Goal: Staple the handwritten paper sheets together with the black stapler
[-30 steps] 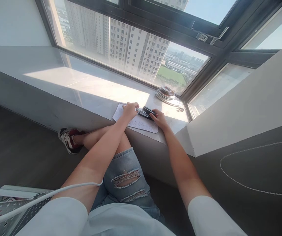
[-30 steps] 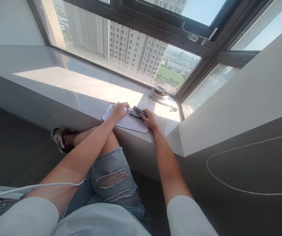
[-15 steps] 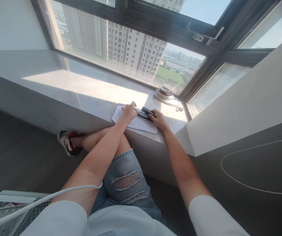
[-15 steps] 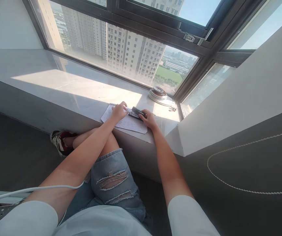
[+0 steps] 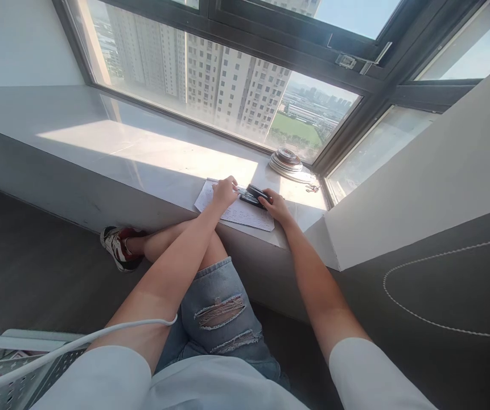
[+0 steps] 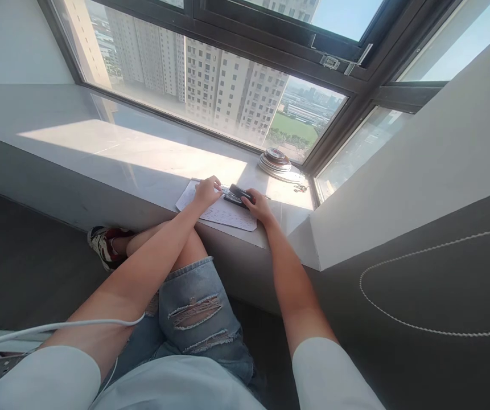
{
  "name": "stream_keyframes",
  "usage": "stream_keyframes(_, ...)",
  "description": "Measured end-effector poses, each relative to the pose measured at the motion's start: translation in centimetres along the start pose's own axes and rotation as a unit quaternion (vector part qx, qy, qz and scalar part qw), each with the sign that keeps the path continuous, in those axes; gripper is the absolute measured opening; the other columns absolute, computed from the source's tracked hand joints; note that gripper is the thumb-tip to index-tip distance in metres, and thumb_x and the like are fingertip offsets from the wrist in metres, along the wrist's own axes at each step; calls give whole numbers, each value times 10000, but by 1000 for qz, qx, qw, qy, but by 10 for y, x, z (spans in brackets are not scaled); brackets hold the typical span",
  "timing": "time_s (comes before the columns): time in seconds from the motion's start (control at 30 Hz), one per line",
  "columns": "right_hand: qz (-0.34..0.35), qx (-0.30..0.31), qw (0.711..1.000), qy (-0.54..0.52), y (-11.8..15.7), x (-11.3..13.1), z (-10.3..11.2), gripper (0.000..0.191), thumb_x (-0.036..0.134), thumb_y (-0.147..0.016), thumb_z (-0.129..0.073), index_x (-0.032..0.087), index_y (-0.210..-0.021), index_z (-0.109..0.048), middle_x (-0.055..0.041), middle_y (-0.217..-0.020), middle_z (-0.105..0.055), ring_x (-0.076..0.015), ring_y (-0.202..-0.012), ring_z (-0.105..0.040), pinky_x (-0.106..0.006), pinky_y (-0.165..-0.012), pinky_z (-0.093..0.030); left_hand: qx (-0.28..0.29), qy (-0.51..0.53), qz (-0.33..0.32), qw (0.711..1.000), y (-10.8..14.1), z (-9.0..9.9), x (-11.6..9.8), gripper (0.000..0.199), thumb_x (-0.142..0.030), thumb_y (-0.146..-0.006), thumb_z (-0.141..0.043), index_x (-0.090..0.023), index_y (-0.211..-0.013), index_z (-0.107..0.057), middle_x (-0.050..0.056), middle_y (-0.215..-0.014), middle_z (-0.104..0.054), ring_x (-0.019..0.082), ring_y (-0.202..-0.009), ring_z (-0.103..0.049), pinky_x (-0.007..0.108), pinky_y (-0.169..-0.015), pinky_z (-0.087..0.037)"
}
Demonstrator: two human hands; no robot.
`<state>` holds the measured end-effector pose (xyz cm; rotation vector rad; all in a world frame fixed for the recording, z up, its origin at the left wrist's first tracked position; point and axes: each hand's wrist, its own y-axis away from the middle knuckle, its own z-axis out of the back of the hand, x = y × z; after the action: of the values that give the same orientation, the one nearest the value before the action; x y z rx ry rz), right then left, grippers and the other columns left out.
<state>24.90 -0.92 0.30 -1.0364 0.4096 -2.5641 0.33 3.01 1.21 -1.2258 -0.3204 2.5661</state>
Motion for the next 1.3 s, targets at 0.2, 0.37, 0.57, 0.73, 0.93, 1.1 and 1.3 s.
stream_keyframes(0.2,8,2,1000,10,-2,-3,-2,502,726,-965,-561,232,-1012,-640,-75,-935,-712,-293,-887,-637,-410,-806,-483,6,4,-6,1000,0,-1,-1,274,-3,-864,-725,-232,-916,-584,34,-947,-811,321,-1114,-742,528,-1124,-435)
stream_keyframes(0.37,9,1,1000,12,-2,-2,-2,502,735,-960,-557,239,-998,-626,-68,-918,-699,-289,-869,-632,-408,-808,-474,5,24,-19,1000,-1,-2,-2,274,19,-820,-714,-231,-852,-607,23,-900,-801,324,-1091,-755,543,-1164,-425)
stream_keyframes(0.57,9,2,1000,13,-1,-3,-2,497,732,-958,-564,239,-992,-619,-55,-900,-683,-282,-869,-625,-397,-811,-467,10,55,-29,998,-1,-5,-2,248,-6,-820,-753,-227,-842,-642,19,-867,-801,298,-1061,-772,513,-1144,-478)
stream_keyframes(0.73,9,9,1000,8,-1,-4,-1,511,745,-963,-568,238,-1006,-618,-55,-904,-685,-282,-869,-623,-394,-806,-466,24,91,-31,995,-2,-8,-1,217,-56,-815,-814,-217,-857,-675,30,-865,-807,299,-1044,-789,485,-1080,-548)
stream_keyframes(0.93,10,12,1000,14,-1,0,0,544,778,-950,-558,240,-1006,-616,-62,-921,-709,-288,-877,-629,-408,-818,-490,41,121,-35,991,-2,-12,-1,202,-93,-807,-847,-211,-871,-696,43,-857,-810,303,-1005,-803,444,-989,-603)
stream_keyframes(1.1,15,8,1000,17,-1,-3,-2,528,763,-955,-559,239,-1002,-606,-68,-922,-711,-286,-866,-624,-418,-822,-491,53,168,-42,983,-5,-17,4,222,-51,-746,-851,-184,-860,-712,71,-866,-808,293,-952,-810,419,-942,-618)
stream_keyframes(1.3,20,13,1000,5,-3,-7,-3,521,765,-951,-566,245,-994,-580,-68,-926,-701,-286,-861,-614,-415,-827,-475,74,177,-46,980,-6,-17,8,239,-85,-738,-892,-166,-902,-739,95,-929,-825,294,-971,-802,440,-953,-623)
